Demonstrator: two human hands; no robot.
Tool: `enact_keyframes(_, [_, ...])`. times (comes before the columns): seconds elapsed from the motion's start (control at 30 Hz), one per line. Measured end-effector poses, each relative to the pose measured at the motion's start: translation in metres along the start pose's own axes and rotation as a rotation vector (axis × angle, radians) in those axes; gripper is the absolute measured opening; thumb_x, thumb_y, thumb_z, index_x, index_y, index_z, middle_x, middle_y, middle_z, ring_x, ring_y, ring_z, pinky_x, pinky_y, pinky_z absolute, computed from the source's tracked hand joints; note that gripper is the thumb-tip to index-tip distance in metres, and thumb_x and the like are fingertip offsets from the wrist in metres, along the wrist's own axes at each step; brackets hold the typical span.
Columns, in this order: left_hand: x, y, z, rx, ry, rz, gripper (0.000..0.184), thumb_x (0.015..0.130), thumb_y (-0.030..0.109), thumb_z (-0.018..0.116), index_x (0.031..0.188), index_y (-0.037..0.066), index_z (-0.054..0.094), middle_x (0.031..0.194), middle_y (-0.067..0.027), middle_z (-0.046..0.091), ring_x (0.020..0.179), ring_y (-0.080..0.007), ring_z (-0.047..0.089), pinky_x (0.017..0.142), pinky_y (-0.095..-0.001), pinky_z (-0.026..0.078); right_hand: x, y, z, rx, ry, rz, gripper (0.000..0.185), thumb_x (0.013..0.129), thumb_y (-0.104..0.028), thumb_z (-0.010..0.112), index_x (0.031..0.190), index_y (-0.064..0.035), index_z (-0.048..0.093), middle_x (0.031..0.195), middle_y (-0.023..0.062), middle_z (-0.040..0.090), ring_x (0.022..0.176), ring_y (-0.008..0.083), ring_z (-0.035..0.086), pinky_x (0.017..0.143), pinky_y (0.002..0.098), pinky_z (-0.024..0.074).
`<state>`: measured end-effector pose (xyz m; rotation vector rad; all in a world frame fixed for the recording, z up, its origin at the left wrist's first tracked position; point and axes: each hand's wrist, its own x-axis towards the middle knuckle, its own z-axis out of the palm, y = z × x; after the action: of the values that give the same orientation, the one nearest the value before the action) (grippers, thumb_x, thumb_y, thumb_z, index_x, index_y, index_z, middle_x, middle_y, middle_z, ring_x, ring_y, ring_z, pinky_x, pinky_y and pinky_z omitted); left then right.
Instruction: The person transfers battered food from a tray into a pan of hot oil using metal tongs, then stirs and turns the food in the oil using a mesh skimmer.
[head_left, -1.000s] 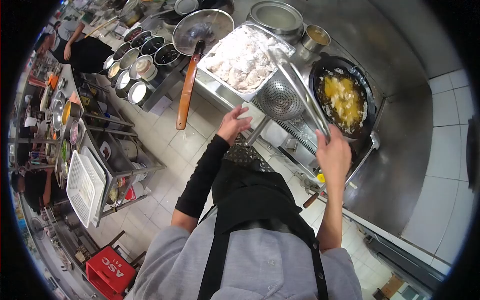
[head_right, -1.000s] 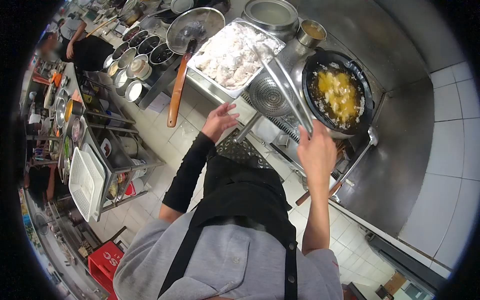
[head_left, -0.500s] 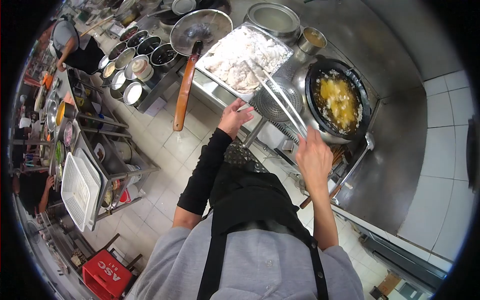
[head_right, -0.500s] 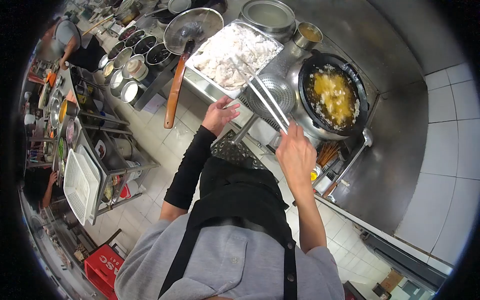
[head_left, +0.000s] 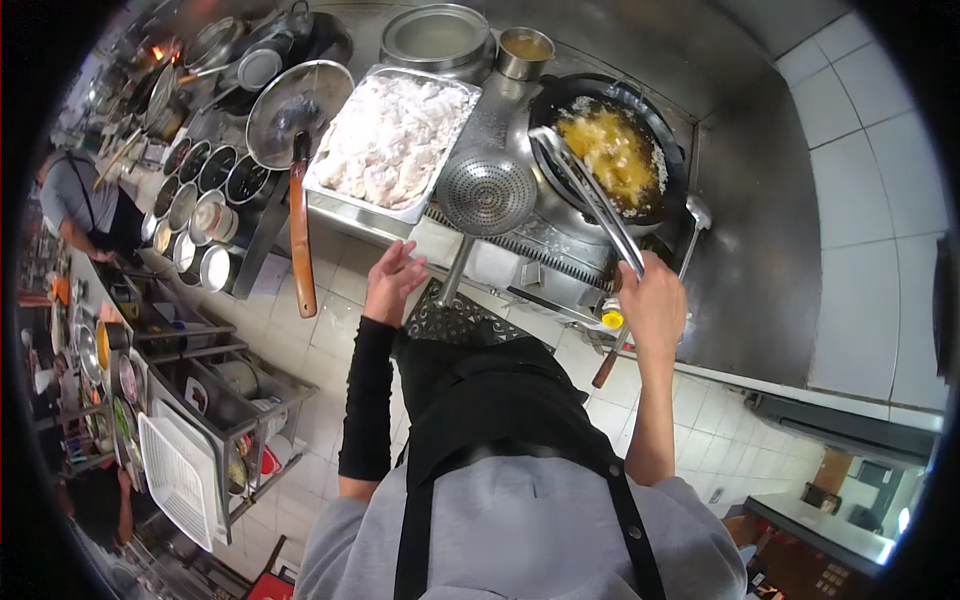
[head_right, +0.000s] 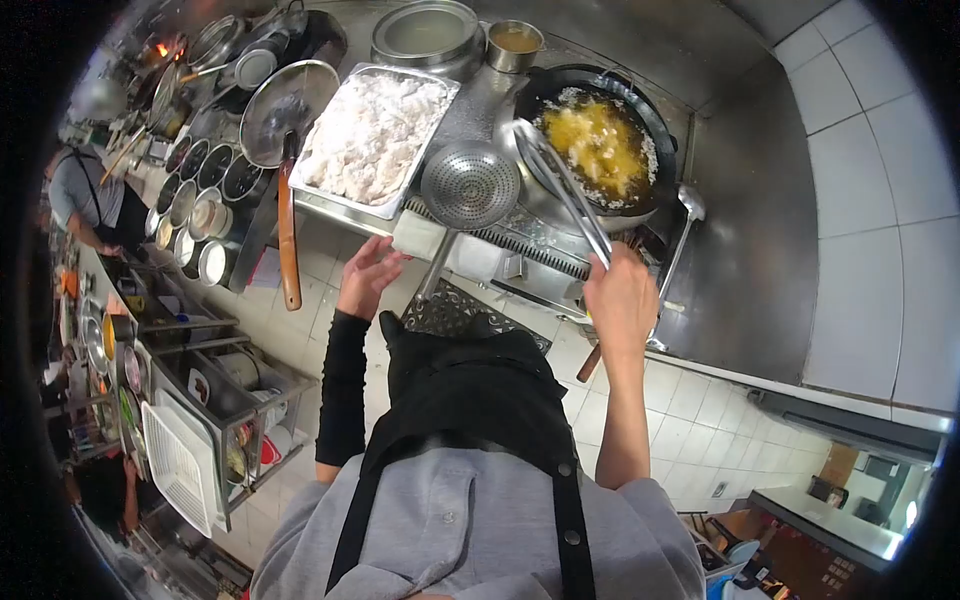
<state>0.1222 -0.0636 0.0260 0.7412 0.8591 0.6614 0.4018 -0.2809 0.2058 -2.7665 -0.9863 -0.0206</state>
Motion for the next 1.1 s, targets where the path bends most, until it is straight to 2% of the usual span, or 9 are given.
enact_keyframes(0.13, [-0.029, 0.007, 0.014, 0.255, -0.145, -0.064, 0.044, 0.092, 0.000, 0.063, 0.136, 0.000, 0.060, 0.133, -0.0115, 0.066, 0.121, -0.0212, 0.062, 0.103, -0.0347, 0.050, 0.033, 0.037, 0.041, -0.082, -0.055, 0.032, 0.026, 0.092, -0.024, 0.069, 0.093, 0.0025, 0.067, 0.088, 0.0277, 0.071, 0.087, 0.0463, 0.070, 0.078, 0.0535, 0.0557])
enact_keyframes(0.23, [-0.066, 0.048, 0.076, 0.482, -0.493, 0.138, 0.035, 0.093, 0.005, 0.065, 0.128, 0.000, 0.066, 0.121, -0.0103, 0.071, 0.114, -0.0191, 0.066, 0.098, -0.0323, 0.052, 0.041, 0.051, 0.053, -0.069, -0.024, 0.019, 0.028, 0.093, -0.024, 0.068, 0.094, 0.0030, 0.066, 0.087, 0.0275, 0.071, 0.087, 0.0473, 0.069, 0.078, 0.0543, 0.0551])
enact_keyframes(0.3, [-0.094, 0.079, 0.131, 0.524, -0.682, 0.235, 0.032, 0.094, 0.008, 0.064, 0.125, 0.003, 0.067, 0.119, -0.0123, 0.071, 0.110, -0.0233, 0.068, 0.097, -0.0350, 0.053, 0.036, 0.045, 0.051, -0.047, 0.006, 0.030, 0.028, 0.094, -0.025, 0.066, 0.094, 0.0026, 0.065, 0.087, 0.0276, 0.071, 0.087, 0.0480, 0.069, 0.077, 0.0553, 0.0542])
enact_keyframes(0.37, [-0.121, 0.127, 0.193, 0.675, -0.948, 0.582, 0.035, 0.092, 0.002, 0.067, 0.126, 0.006, 0.066, 0.117, -0.0175, 0.067, 0.110, -0.0321, 0.065, 0.096, -0.0419, 0.052, 0.025, 0.032, 0.031, -0.020, 0.035, 0.048, 0.029, 0.095, -0.027, 0.065, 0.095, 0.0019, 0.064, 0.087, 0.0279, 0.071, 0.086, 0.0489, 0.068, 0.076, 0.0566, 0.0529])
enact_keyframes(0.4, [-0.136, 0.136, 0.223, 0.554, -0.999, 0.806, 0.040, 0.091, 0.010, 0.066, 0.130, 0.004, 0.061, 0.115, -0.0211, 0.065, 0.111, -0.0411, 0.062, 0.096, -0.0472, 0.050, 0.021, 0.029, 0.026, 0.001, 0.015, 0.098, 0.029, 0.096, -0.029, 0.064, 0.096, 0.0002, 0.064, 0.087, 0.0285, 0.070, 0.086, 0.0493, 0.067, 0.075, 0.0581, 0.0507])
enact_keyframes(0.47, [-0.161, 0.182, 0.272, 0.676, -1.403, 0.822, 0.041, 0.092, 0.023, 0.064, 0.124, -0.003, 0.059, 0.117, -0.0259, 0.059, 0.110, -0.0414, 0.059, 0.093, -0.0457, 0.050, 0.011, 0.024, 0.019, 0.012, 0.021, 0.035, 0.029, 0.097, -0.030, 0.064, 0.098, -0.0009, 0.065, 0.087, 0.0283, 0.070, 0.086, 0.0491, 0.067, 0.074, 0.0576, 0.0503])
enact_keyframes(0.53, [-0.209, 0.175, 0.356, 0.879, -1.338, 0.777, 0.023, 0.090, 0.031, 0.064, 0.102, 0.012, 0.067, 0.092, -0.0091, 0.064, 0.084, -0.0268, 0.064, 0.076, -0.0398, 0.053, -0.004, 0.008, 0.007, 0.098, 0.080, -0.022, 0.029, 0.098, -0.032, 0.065, 0.105, -0.0035, 0.067, 0.087, 0.0265, 0.070, 0.085, 0.0475, 0.068, 0.072, 0.0558, 0.0500])
enact_keyframes(0.93, [-0.190, 0.197, 0.283, 0.799, -0.927, 0.926, 0.025, 0.089, 0.016, 0.065, 0.108, 0.000, 0.061, 0.108, -0.0191, 0.061, 0.100, -0.0362, 0.061, 0.088, -0.0426, 0.051, -0.017, -0.043, 0.020, 0.286, -0.091, -0.158, 0.033, 0.097, -0.026, 0.065, 0.118, 0.0000, 0.063, 0.105, 0.0242, 0.070, 0.092, 0.0460, 0.068, 0.079, 0.0533, 0.0524])
enact_keyframes(1.1, [-0.170, 0.197, 0.232, 0.808, -0.912, 0.752, 0.031, 0.090, 0.009, 0.066, 0.116, -0.005, 0.058, 0.116, -0.0226, 0.061, 0.107, -0.0395, 0.061, 0.092, -0.0435, 0.051, 0.010, -0.080, 0.055, 0.135, -0.145, -0.239, 0.034, 0.100, -0.026, 0.059, 0.123, -0.0020, 0.060, 0.104, 0.0234, 0.070, 0.086, 0.0442, 0.070, 0.076, 0.0524, 0.0546])
